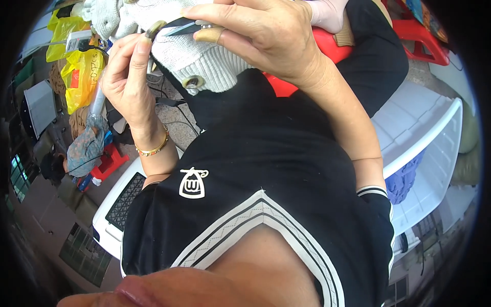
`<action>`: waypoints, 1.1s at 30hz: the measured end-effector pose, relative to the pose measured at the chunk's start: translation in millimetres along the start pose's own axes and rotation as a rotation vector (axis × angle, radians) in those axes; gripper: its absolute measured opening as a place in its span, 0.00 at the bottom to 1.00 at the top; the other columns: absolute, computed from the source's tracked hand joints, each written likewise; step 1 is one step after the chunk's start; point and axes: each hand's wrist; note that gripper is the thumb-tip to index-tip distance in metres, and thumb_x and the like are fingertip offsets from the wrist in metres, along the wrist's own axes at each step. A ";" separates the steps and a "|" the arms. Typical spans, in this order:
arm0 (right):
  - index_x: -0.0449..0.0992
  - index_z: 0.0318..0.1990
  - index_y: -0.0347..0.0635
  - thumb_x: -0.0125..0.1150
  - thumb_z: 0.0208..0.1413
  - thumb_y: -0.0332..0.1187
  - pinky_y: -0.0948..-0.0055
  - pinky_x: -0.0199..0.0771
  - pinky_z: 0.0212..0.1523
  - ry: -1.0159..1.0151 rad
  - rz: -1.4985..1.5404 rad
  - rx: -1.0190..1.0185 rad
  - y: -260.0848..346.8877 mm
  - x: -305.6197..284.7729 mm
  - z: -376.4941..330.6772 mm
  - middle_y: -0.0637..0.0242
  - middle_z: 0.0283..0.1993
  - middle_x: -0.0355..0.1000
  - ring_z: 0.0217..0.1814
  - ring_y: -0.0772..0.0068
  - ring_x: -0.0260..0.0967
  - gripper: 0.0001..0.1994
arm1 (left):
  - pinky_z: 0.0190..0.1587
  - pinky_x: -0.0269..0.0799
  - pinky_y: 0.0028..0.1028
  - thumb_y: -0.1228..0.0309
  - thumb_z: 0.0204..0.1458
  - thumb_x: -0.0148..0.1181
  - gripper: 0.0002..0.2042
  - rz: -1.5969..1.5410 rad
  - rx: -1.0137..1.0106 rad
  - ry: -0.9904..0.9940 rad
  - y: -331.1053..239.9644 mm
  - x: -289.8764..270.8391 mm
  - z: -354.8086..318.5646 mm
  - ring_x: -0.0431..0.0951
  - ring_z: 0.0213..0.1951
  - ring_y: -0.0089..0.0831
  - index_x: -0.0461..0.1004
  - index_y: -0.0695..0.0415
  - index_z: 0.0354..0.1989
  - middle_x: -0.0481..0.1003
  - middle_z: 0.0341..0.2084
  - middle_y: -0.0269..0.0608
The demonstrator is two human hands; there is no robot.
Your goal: Using scissors to trim loose threads and clean up the finish on knitted garments.
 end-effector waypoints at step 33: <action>0.82 0.41 0.40 0.74 0.42 0.29 0.76 0.64 0.24 0.036 -0.171 -0.041 12.7 -3.2 11.2 0.69 0.25 0.68 0.22 0.74 0.67 0.15 | 0.35 0.65 0.18 0.79 0.51 0.67 0.04 -0.093 -0.034 0.011 4.9 2.8 2.3 0.71 0.31 0.19 0.81 0.66 0.34 0.75 0.28 0.35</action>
Point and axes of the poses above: each hand's wrist, its own z-axis towards the middle knuckle, its own x-axis out of the palm, y = z × x
